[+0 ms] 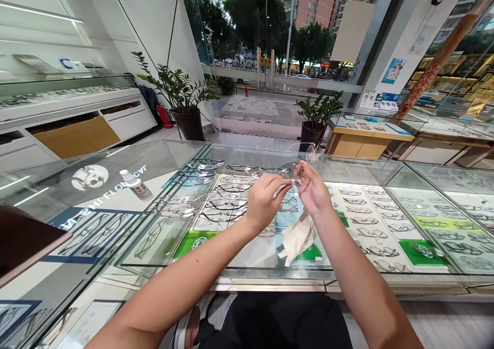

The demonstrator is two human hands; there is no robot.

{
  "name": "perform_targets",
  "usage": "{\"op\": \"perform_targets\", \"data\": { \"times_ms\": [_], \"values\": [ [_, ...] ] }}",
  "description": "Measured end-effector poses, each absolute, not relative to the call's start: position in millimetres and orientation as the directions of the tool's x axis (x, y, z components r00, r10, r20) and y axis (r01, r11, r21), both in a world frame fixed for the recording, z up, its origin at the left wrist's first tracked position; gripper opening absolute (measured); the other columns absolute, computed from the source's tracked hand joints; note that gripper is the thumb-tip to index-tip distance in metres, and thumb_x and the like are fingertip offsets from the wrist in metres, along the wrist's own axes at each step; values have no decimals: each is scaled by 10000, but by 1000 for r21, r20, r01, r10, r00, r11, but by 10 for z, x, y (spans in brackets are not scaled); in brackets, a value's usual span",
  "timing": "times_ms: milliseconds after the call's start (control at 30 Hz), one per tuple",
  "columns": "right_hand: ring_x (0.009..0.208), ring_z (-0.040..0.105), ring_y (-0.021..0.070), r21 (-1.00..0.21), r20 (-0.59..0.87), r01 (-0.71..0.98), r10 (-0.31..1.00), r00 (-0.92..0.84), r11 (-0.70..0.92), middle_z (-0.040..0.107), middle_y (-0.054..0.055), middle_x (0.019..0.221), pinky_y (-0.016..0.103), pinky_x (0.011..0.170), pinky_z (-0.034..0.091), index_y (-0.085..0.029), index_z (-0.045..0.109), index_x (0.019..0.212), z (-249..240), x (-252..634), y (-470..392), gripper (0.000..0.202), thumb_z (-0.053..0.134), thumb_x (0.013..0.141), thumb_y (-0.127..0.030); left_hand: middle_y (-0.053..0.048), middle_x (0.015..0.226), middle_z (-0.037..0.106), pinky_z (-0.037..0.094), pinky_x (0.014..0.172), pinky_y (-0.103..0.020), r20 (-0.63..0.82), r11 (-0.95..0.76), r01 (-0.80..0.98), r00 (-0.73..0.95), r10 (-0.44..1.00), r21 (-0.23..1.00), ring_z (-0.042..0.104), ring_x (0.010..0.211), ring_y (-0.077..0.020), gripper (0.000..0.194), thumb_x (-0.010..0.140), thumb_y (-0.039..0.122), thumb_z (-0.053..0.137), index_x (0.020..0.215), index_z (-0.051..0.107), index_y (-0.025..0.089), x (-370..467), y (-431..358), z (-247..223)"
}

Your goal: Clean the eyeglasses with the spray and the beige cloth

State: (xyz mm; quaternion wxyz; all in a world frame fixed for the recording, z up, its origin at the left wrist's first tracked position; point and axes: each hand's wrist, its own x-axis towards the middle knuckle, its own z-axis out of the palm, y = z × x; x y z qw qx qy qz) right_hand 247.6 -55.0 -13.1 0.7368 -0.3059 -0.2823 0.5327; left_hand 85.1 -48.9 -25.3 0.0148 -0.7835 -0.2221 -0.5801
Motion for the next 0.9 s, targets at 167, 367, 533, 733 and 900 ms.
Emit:
{"op": "perform_targets", "data": {
  "times_ms": [167,367,533,733,900],
  "values": [
    [1142,697,215,-863,383,-229,878,286,451,761,38,1316,394,955,536,-313,802,1164,-39,2453,-645,309,710,935,-499,-54,912,768,565,771,-304,949,-897,372,106,297,240,707,849,-166,37,982,193,692,1003,722,202,760,-420,-144],
    [968,709,240,-581,800,511,561,214,634,787,49,1007,488,950,539,-319,732,1321,16,2320,-886,360,478,1075,-389,-35,823,740,505,669,-286,942,-869,369,-67,329,329,648,724,-142,52,968,231,716,929,718,195,652,-377,42],
    [925,690,247,-508,860,660,366,356,553,748,82,978,421,804,554,-231,776,1119,130,2483,-837,247,585,1014,-349,-32,823,732,518,678,-275,871,-832,260,-112,479,491,660,744,-142,146,973,311,712,886,740,196,521,-341,257],
    [980,726,231,-455,889,623,358,284,636,782,93,1116,388,814,576,-223,767,1138,871,2700,-734,254,611,1019,-384,-29,847,741,545,711,-273,885,-870,161,-87,457,465,683,766,-139,175,943,366,753,902,755,196,412,-265,992],
    [954,733,228,-320,943,714,136,305,623,782,66,1050,409,836,592,-246,744,1150,1355,2573,-872,207,639,1012,-359,-26,889,731,584,760,-280,959,-944,188,-133,249,271,690,821,-136,83,949,295,747,938,756,214,374,-338,1479]
  ]
}}
